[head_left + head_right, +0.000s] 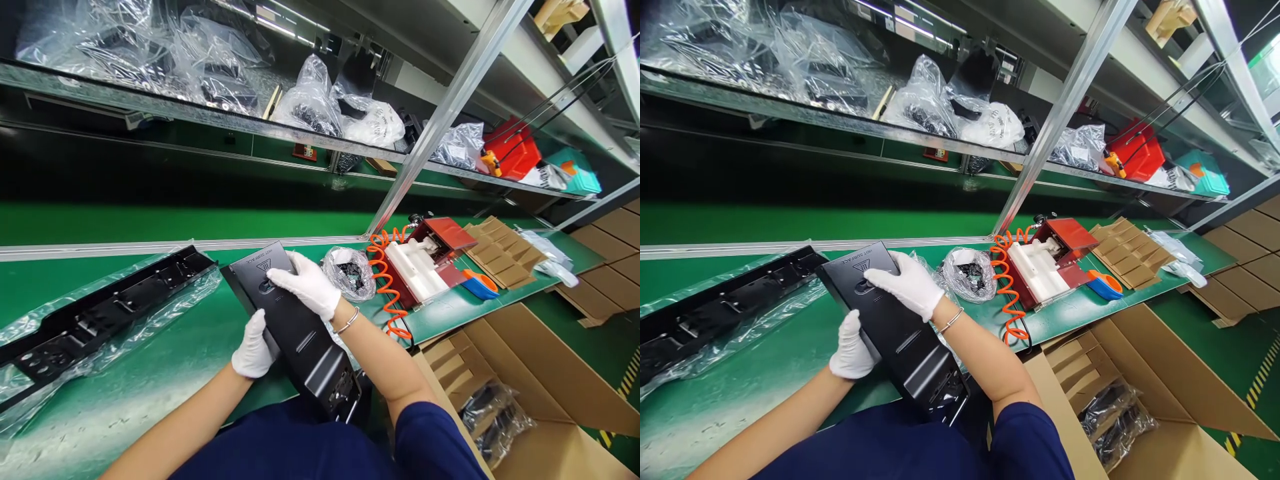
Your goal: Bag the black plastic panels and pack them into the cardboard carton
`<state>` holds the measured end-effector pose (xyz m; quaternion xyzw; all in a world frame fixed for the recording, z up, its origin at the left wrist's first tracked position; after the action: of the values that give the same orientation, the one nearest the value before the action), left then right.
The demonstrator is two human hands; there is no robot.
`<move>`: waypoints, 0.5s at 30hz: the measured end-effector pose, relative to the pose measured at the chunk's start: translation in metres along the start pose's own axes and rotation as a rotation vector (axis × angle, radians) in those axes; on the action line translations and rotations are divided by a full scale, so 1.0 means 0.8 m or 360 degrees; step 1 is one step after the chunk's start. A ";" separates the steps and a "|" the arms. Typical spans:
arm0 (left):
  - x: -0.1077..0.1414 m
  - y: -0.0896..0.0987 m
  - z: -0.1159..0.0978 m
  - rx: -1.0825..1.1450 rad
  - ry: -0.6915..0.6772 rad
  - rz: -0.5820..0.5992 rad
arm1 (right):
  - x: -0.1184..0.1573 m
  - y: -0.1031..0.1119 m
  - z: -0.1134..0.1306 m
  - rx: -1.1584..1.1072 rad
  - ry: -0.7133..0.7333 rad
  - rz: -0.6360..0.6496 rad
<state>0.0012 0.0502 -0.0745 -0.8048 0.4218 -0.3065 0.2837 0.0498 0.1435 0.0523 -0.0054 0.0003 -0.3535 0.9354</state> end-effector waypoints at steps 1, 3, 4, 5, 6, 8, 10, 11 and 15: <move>0.000 -0.002 -0.005 0.0010 0.0016 -0.0022 | 0.007 0.008 0.000 -0.0011 0.0032 -0.0008; -0.003 -0.015 -0.021 0.0052 0.0054 0.0066 | 0.034 0.034 -0.002 -0.0101 0.0129 -0.0070; -0.005 -0.023 -0.034 0.0079 0.0060 0.0157 | 0.053 0.050 -0.007 -0.0178 0.0187 -0.0131; -0.008 -0.029 -0.048 0.0101 0.0046 0.0236 | 0.076 0.065 -0.017 -0.0246 0.0218 -0.0184; -0.012 -0.033 -0.065 0.0115 0.0007 0.0285 | 0.099 0.081 -0.034 -0.0285 0.0198 -0.0277; -0.020 -0.035 -0.097 0.0123 -0.0141 0.0278 | 0.145 0.101 -0.086 -0.0277 -0.0071 -0.0399; -0.024 -0.035 -0.119 0.0116 -0.0305 0.0211 | 0.182 0.100 -0.141 -0.0402 -0.0340 -0.0433; -0.024 -0.037 -0.122 0.0108 -0.0363 0.0180 | 0.195 0.091 -0.161 -0.0500 -0.0409 -0.0417; -0.016 -0.062 -0.089 0.0001 -0.0298 0.0226 | 0.226 0.085 -0.192 -0.0873 -0.0261 -0.0967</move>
<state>-0.0316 0.0707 0.0041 -0.7979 0.4492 -0.2092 0.3432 0.2293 0.0734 -0.1011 -0.2822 0.0183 -0.5988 0.7493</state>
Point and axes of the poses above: each hand's wrist, its own x-axis away from the middle knuckle, its own y-axis out of the back of the hand, z = x × y, the point moved 7 cm from there along -x, towards the middle knuckle, and after that the axes turned 2 degrees about y, right-handed, at the moved point
